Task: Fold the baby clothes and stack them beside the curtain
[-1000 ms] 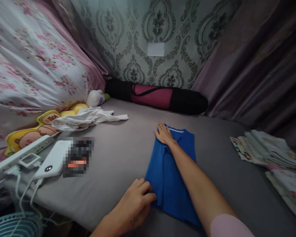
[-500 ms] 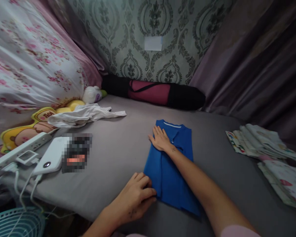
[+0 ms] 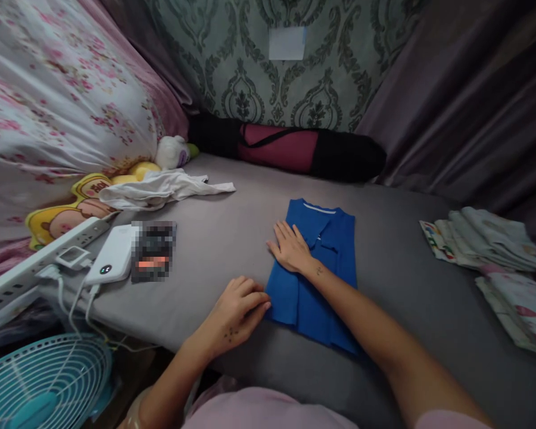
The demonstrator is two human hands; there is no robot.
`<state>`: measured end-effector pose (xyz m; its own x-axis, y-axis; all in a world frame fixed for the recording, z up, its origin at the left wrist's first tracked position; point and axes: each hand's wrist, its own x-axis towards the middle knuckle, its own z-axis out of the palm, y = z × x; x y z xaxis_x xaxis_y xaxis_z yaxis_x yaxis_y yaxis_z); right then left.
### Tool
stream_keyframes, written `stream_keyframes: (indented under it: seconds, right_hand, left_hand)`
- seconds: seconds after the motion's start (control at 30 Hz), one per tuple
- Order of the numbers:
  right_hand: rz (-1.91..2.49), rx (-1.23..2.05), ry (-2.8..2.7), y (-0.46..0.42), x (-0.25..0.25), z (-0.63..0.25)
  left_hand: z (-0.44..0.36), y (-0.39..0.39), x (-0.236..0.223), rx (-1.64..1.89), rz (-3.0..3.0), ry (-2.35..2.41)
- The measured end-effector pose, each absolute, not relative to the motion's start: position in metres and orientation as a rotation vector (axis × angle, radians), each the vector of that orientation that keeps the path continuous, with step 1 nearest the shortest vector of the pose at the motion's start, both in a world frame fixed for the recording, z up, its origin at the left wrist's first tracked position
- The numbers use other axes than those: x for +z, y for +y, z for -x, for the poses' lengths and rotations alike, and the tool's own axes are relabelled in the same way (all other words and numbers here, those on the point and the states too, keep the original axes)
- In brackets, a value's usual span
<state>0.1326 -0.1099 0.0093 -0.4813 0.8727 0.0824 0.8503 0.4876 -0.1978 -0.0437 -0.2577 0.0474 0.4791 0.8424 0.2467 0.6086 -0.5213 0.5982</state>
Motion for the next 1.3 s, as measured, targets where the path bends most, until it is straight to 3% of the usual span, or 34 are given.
stream_keyframes:
  seconds: [0.63, 0.83, 1.0, 1.3]
  right_hand:
    - [1.231, 0.213, -2.652, -0.213, 0.034, -0.12]
    - [1.216, 0.37, -2.645, -0.25, 0.023, -0.117]
    - [1.097, 0.563, -2.632, -0.257, 0.042, -0.135]
    - [1.557, 0.405, -2.221, -0.301, 0.045, -0.259]
  left_hand:
    - [0.068, -0.253, 0.044, 1.098, -2.204, 1.516]
    - [0.068, -0.248, 0.04, 1.072, -2.178, 1.551]
    - [0.048, -0.239, 0.043, 1.097, -2.228, 1.416]
    - [0.055, -0.245, 0.03, 0.591, -2.427, 1.055]
